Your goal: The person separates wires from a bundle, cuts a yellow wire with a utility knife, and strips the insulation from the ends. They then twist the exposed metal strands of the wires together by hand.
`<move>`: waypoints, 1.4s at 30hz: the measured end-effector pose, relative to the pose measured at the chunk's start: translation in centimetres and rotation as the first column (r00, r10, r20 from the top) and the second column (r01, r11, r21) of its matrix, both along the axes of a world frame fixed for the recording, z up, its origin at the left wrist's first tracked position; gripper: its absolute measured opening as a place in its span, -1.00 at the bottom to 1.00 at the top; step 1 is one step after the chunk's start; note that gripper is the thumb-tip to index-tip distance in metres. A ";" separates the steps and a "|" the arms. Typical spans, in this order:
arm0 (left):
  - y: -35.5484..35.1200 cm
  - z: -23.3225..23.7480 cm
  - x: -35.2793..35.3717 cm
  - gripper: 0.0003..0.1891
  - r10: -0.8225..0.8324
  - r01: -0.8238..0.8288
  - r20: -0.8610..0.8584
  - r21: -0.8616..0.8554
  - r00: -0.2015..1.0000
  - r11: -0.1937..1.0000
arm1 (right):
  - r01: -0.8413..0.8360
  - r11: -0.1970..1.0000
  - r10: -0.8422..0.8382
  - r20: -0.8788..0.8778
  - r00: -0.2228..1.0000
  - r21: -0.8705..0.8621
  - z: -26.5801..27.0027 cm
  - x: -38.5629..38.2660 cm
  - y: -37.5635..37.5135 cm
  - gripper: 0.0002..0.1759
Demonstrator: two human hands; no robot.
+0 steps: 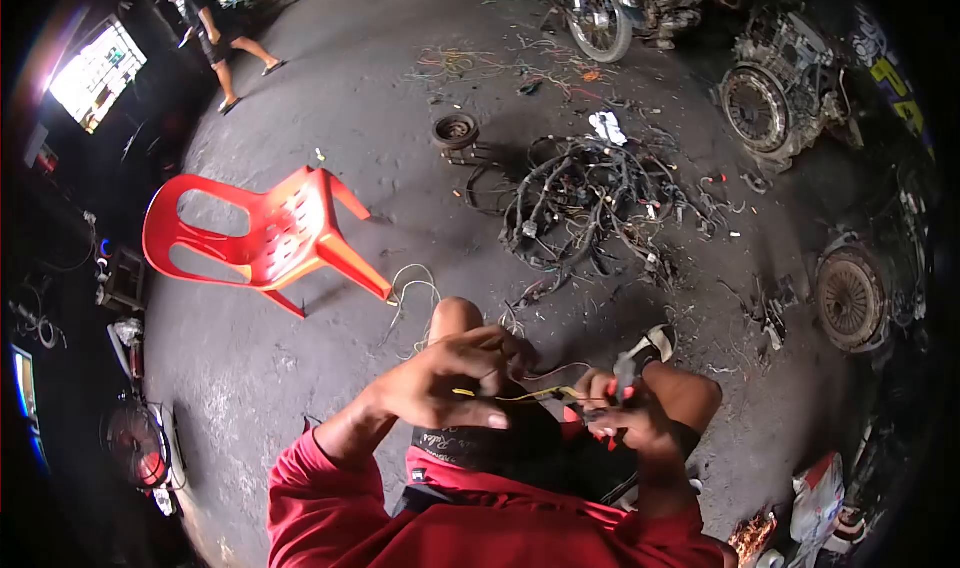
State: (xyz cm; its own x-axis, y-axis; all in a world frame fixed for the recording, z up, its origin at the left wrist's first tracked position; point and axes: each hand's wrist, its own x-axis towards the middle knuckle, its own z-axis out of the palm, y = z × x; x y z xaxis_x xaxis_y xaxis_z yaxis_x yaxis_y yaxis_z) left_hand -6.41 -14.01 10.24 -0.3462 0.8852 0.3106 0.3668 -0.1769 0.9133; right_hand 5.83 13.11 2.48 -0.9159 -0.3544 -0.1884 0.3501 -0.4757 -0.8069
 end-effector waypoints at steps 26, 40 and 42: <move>-12.2 -2.0 3.4 -0.89 0.751 -0.827 0.635 -0.511 -0.179 0.234 | 0.790 0.535 -0.706 0.355 0.613 -0.299 2.0 5.5 8.3 -0.71; -27.0 -16.9 0.9 -0.74 0.970 -0.905 -0.210 -0.425 0.124 0.024 | 0.540 0.607 -0.588 -0.127 0.799 0.584 1.7 1.4 7.2 -0.77; -27.9 -18.6 1.8 -0.79 0.935 -0.888 -0.324 -0.459 0.144 -0.022 | 0.351 0.408 -0.285 -0.248 0.926 0.843 -0.2 1.2 7.7 -0.71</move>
